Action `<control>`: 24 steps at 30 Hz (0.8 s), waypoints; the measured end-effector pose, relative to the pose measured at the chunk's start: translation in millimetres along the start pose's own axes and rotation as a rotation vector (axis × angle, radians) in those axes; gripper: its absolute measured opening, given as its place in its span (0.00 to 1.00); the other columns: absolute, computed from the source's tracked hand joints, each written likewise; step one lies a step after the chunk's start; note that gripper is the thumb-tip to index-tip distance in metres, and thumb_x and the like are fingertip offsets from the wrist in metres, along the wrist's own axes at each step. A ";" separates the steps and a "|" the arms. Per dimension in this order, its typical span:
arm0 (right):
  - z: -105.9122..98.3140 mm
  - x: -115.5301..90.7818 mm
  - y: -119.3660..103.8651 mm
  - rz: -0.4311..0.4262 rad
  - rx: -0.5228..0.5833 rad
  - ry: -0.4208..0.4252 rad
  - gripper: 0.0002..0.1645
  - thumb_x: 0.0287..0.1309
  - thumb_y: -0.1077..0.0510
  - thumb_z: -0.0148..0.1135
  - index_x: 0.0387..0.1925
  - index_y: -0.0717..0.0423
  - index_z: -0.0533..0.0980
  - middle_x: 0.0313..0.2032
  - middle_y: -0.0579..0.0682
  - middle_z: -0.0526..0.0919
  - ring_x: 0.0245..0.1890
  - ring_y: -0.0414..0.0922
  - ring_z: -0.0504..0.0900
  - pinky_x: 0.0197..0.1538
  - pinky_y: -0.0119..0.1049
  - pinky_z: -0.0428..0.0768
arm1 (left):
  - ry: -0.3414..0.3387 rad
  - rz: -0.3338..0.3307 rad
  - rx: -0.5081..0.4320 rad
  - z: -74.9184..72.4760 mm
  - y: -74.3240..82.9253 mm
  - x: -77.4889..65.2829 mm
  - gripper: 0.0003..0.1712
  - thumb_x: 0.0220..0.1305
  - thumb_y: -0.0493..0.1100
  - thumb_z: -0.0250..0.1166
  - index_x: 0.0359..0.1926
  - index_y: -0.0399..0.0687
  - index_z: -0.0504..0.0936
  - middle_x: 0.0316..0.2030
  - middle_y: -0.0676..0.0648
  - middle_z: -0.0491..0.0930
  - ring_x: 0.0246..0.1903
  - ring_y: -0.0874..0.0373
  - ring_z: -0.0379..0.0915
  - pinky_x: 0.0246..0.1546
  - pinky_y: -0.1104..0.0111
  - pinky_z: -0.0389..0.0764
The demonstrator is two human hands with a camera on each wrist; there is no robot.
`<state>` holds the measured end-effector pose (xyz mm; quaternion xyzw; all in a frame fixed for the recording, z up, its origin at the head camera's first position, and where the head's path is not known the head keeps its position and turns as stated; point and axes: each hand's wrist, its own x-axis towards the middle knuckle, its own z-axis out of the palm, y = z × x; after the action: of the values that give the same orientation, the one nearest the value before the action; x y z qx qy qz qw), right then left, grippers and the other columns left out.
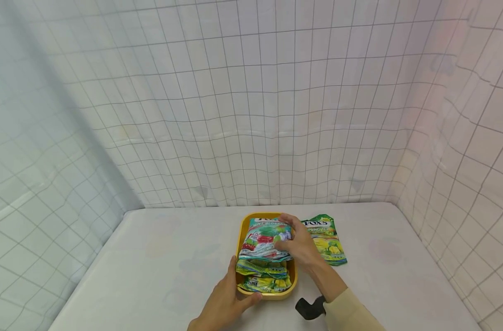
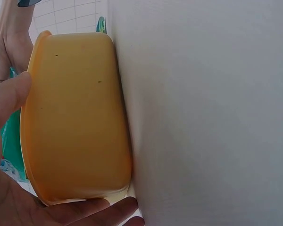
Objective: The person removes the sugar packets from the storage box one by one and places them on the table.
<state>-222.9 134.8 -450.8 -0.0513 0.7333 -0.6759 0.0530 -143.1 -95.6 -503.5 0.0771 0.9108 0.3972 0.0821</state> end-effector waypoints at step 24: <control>-39.0 -14.4 -9.1 -0.119 0.075 -0.079 0.48 0.58 0.76 0.64 0.77 0.61 0.56 0.75 0.62 0.57 0.51 0.50 0.83 0.44 0.38 0.85 | 0.002 0.007 0.006 0.2 1.0 -0.2 0.74 0.55 0.76 0.68 0.80 0.36 0.39 0.73 0.32 0.61 0.66 0.37 0.68 0.62 0.43 0.71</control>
<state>-214.3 174.6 -438.4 -0.1193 0.7006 -0.7022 0.0436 -142.8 -94.8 -502.9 0.0800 0.9117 0.3949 0.0796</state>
